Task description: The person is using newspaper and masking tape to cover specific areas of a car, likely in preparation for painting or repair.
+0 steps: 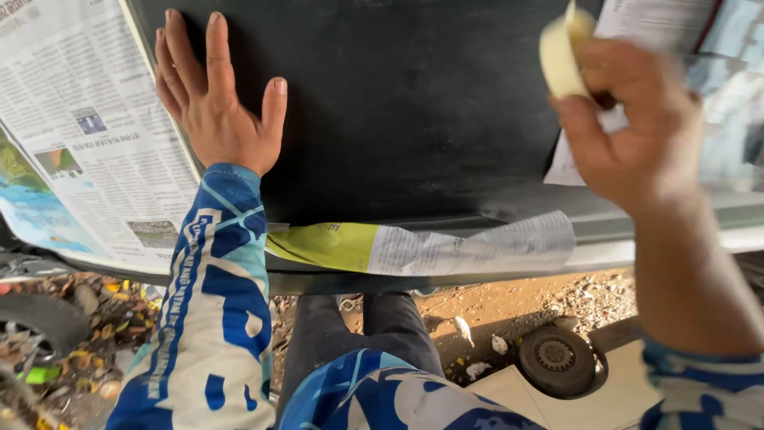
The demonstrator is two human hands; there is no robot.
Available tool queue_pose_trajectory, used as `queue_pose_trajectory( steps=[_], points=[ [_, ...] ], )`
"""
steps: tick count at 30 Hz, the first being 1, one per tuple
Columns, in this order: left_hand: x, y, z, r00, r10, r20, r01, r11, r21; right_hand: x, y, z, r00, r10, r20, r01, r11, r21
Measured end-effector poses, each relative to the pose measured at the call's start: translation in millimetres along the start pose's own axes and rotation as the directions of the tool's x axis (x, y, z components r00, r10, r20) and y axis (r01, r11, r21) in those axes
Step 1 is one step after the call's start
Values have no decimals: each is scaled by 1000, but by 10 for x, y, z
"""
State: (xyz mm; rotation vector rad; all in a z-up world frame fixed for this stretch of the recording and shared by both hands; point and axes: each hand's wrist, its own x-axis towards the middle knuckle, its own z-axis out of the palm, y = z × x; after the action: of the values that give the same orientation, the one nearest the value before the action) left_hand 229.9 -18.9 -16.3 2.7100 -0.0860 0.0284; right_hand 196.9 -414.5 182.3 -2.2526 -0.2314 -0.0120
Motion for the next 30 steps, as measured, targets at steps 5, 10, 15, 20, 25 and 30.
queue_pose_trajectory(
  steps=[5, 10, 15, 20, 25, 30],
  points=[
    [-26, -5, -6, 1000, 27, -10, -27, 1000, 7, 494, 152, 178, 865, -226, 448, 489, 575, -655],
    [-80, 7, -71, 999, -8, 36, 8, 1000, 2, 194, 290, -17, 907, -36, 420, 303, 749, -590],
    [-38, -23, -96, 997, 6, 73, -6, 1000, -2, -141, 463, 116, 733, 400, 550, -175, 892, -416],
    [16, -77, -103, 993, 45, 105, -47, 999, 14, -29, 372, 380, 130, 145, 981, -25, 989, -143],
    [-28, -150, -82, 991, 53, 124, -58, 998, 34, 115, 292, 357, -140, 151, 978, -111, 980, -167],
    [-17, -155, -126, 989, 75, 127, -78, 997, 25, 155, 268, 315, -158, 39, 987, -205, 976, -71]
  ],
)
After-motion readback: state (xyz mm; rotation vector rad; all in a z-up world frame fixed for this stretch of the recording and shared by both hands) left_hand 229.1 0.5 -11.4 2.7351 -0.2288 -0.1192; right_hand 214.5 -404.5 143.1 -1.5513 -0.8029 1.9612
